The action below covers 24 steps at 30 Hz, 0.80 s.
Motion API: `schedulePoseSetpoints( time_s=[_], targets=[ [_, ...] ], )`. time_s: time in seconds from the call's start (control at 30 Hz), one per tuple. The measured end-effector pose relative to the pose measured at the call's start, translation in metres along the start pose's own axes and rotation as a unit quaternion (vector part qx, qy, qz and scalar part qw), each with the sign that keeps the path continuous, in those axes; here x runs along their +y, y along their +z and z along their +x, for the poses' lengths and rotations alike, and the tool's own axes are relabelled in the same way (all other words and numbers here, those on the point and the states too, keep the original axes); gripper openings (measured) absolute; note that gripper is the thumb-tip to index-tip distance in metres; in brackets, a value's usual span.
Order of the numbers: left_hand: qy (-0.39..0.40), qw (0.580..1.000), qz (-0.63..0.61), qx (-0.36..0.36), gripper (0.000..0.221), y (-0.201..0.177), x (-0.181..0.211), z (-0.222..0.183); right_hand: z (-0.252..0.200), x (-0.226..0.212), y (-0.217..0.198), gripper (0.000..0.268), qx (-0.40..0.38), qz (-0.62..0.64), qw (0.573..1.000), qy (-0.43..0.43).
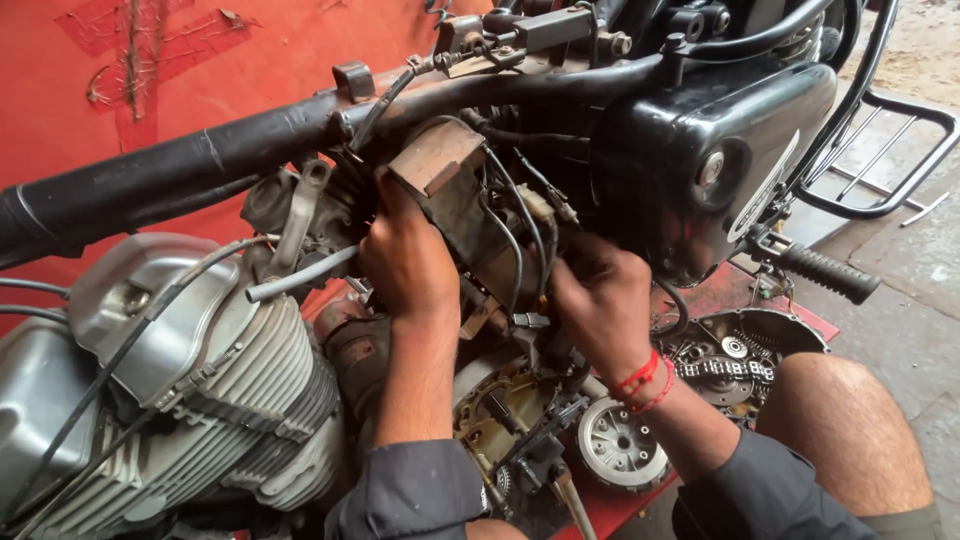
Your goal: Inspecting and reconnecting electrical wiring and the battery on a motorcycle.
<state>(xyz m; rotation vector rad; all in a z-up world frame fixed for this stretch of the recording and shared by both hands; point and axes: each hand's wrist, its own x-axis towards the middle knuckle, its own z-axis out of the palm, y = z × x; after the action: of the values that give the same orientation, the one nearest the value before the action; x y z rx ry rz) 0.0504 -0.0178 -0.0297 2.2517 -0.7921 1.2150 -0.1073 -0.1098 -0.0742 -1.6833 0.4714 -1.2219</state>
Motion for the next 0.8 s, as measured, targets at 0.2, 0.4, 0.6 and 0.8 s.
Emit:
schedulePoseSetpoints(
  time_s=[0.2, 0.4, 0.6, 0.8],
  targets=[
    [-0.011, 0.999, 0.035, -0.007, 0.039, 0.003, 0.002, 0.004, 0.006, -0.002, 0.006, 0.019, -0.07, 0.117, 0.989, 0.056],
    [-0.017, 0.998, 0.044, 0.028, 0.034, 0.009, -0.001, 0.003, 0.022, -0.009, 0.005, 0.02, -0.1, 0.071, 0.992, -0.003],
    [0.03, 0.999, 0.023, -0.022, 0.045, -0.018, 0.001, 0.005, 0.028, 0.0, 0.002, 0.016, -0.095, -0.032, 0.995, -0.011],
    [0.026, 0.996, -0.045, -0.078, 0.035, -0.02, -0.006, 0.007, 0.029, 0.012, 0.005, 0.021, -0.102, -0.066, 0.993, -0.01]
  ],
)
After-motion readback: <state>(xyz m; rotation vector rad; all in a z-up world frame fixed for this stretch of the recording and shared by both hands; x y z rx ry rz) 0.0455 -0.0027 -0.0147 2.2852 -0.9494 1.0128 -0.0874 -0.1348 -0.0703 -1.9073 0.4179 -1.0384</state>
